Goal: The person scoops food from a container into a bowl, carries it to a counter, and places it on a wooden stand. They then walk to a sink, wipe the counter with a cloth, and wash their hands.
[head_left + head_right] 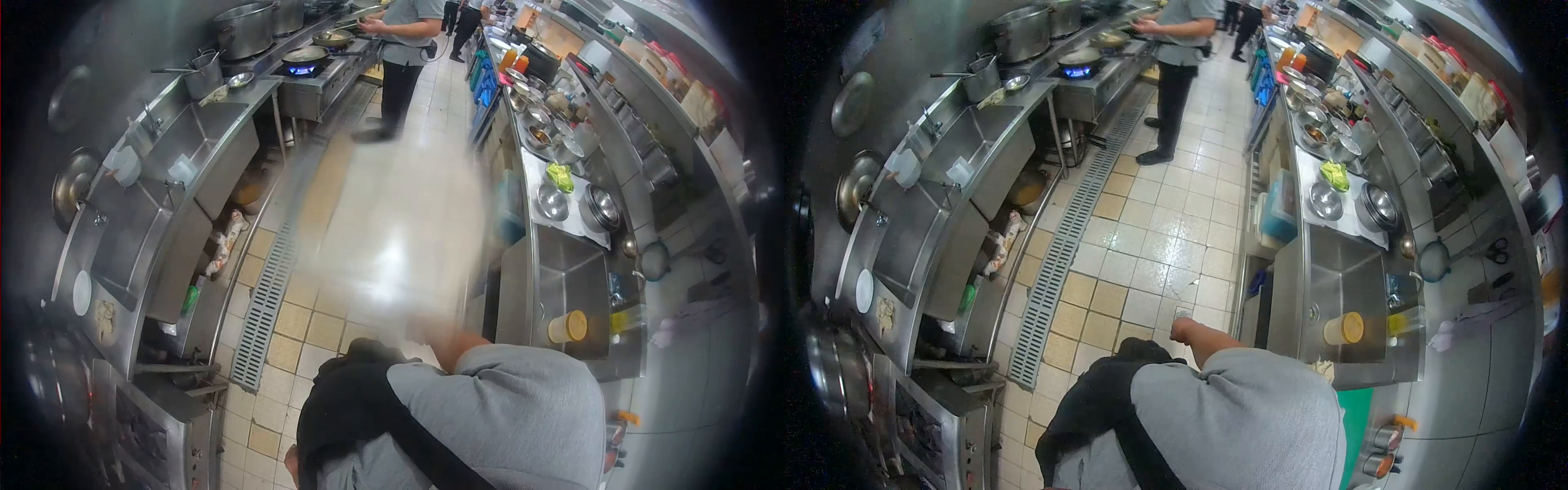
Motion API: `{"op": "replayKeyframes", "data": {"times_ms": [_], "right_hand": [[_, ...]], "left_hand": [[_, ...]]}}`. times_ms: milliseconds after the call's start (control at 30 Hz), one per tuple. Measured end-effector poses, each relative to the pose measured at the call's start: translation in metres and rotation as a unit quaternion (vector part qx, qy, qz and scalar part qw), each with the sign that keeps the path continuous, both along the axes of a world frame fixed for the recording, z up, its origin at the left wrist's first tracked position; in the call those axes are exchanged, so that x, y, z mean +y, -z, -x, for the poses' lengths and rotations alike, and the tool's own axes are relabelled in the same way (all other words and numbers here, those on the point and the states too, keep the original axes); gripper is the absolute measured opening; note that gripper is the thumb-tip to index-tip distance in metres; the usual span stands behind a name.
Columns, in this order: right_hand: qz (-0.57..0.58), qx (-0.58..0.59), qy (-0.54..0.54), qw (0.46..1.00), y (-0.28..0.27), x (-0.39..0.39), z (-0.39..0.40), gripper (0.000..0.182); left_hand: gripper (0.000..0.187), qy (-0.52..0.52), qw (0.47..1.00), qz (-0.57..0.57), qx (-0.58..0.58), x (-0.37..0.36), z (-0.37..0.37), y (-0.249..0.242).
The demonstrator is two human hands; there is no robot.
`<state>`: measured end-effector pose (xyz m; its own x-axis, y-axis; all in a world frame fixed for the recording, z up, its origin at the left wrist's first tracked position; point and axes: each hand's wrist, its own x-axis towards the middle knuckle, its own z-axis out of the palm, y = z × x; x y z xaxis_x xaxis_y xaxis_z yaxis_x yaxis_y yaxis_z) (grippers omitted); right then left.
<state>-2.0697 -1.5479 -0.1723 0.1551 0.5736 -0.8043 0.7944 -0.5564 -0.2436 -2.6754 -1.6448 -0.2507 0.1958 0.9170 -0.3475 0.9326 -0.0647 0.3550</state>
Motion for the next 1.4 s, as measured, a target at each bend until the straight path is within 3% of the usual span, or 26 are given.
{"op": "replayKeyframes", "data": {"times_ms": [33, 67, 100, 133, 167, 200, 233, 267, 333, 367, 400, 433, 500, 600, 667, 733, 767, 800, 833, 867, 933, 1033, 1100, 1233, 1300, 1400], "right_hand": [[-0.001, 0.002, -0.004, 1.0, 0.01, 0.008, -0.005, 0.027], [-0.042, -0.026, -0.228, 0.972, 0.048, 0.02, -0.02, 0.026], [-0.081, -0.052, -0.442, 0.892, 0.07, 0.03, -0.028, 0.026], [-0.083, -0.048, -0.452, 0.887, 0.052, 0.038, -0.027, 0.026], [-0.068, -0.01, -0.251, 0.965, 0.017, 0.047, -0.028, 0.027], [-0.047, 0.028, -0.038, 0.998, -0.025, 0.051, -0.025, 0.027], [-0.101, 0.08, 0.029, 0.991, -0.054, 0.049, -0.028, 0.03], [-0.1, 0.084, 0.02, 0.991, -0.045, 0.05, -0.038, 0.03], [-0.321, 0.078, -0.059, 0.942, -0.004, 0.049, -0.059, 0.032], [-0.379, 0.04, -0.092, 0.92, 0.028, 0.043, -0.073, 0.029], [-0.273, 0.053, -0.072, 0.958, 0.009, 0.038, -0.078, 0.029], [-0.164, 0.063, -0.05, 0.983, -0.007, 0.03, -0.086, 0.028], [-0.076, 0.047, -0.031, 0.995, -0.009, 0.003, -0.105, 0.029], [-0.028, 0.045, -0.038, 0.998, 0.073, -0.047, -0.15, 0.031], [-0.08, 0.038, -0.238, 0.967, 0.107, -0.071, -0.17, 0.034], [-0.099, 0.047, -0.243, 0.964, 0.091, -0.075, -0.172, 0.035], [-0.022, 0.018, -0.133, 0.991, 0.066, -0.067, -0.162, 0.035], [0.058, -0.006, -0.02, 0.998, 0.041, -0.058, -0.151, 0.034], [0.069, 0.001, -0.014, 0.997, 0.047, -0.05, -0.15, 0.033], [0.08, 0.008, -0.011, 0.997, 0.055, -0.042, -0.151, 0.032], [-0.013, 0.019, 0.059, 0.998, 0.033, -0.032, -0.142, 0.03], [-0.039, 0.023, -0.008, 0.999, 0.033, -0.009, -0.134, 0.029], [-0.173, 0.014, -0.107, 0.979, 0.029, 0.001, -0.126, 0.029], [-0.081, 0.059, -0.061, 0.993, 0.013, 0.003, -0.12, 0.029], [-0.095, -0.002, -0.211, 0.973, 0.041, -0.003, -0.121, 0.03], [-0.082, 0.002, -0.137, 0.987, 0.032, -0.025, -0.125, 0.029]], "left_hand": [[0.023, -0.005, 1.0, 0.002, -0.004, -0.006, -0.003, 0.0], [0.022, -0.011, 1.0, 0.005, -0.006, -0.013, -0.011, 0.0], [0.022, -0.014, 1.0, 0.007, -0.008, -0.021, -0.017, -0.001], [0.021, -0.016, 1.0, 0.01, -0.013, -0.028, -0.024, 0.001], [0.021, -0.015, 1.0, 0.01, -0.015, -0.033, -0.031, 0.004], [0.02, -0.01, 1.0, 0.011, -0.021, -0.04, -0.039, 0.007], [0.02, 0.0, 1.0, 0.008, -0.028, -0.043, -0.047, 0.01], [0.019, 0.013, 0.999, -0.002, -0.038, -0.043, -0.055, 0.013], [0.018, 0.055, 0.996, -0.034, -0.059, -0.044, -0.075, 0.018], [0.02, -0.066, 0.983, 0.089, -0.144, -0.042, -0.083, 0.011], [0.026, -0.227, 0.925, 0.19, -0.239, -0.035, -0.097, -0.007], [0.035, -0.38, 0.844, 0.243, -0.291, -0.014, -0.133, -0.072], [0.037, -0.387, 0.834, 0.21, -0.333, -0.007, -0.132, -0.036], [0.036, -0.352, 0.836, 0.14, -0.397, -0.001, -0.151, -0.054], [0.035, -0.389, 0.821, 0.148, -0.39, 0.002, -0.165, -0.067], [0.035, -0.46, 0.79, 0.207, -0.349, 0.003, -0.182, -0.093], [0.031, -0.213, 0.945, 0.006, -0.249, -0.004, -0.171, -0.073], [0.028, 0.064, 0.97, -0.199, -0.124, -0.027, -0.141, -0.026], [0.026, 0.073, 0.98, -0.165, -0.079, -0.037, -0.128, 0.01], [0.025, 0.086, 0.987, -0.131, -0.034, -0.036, -0.137, 0.006], [0.026, -0.011, 0.999, 0.023, -0.018, -0.06, -0.127, -0.001], [0.026, -0.016, 0.998, 0.054, -0.003, -0.064, -0.126, -0.004], [0.026, -0.02, 0.998, 0.059, -0.01, -0.058, -0.128, -0.004], [0.027, -0.068, 0.992, 0.074, -0.08, -0.041, -0.132, -0.005], [0.028, -0.12, 0.979, 0.095, -0.135, -0.031, -0.136, -0.012], [0.028, -0.175, 0.959, 0.118, -0.187, -0.029, -0.139, -0.015]]}}
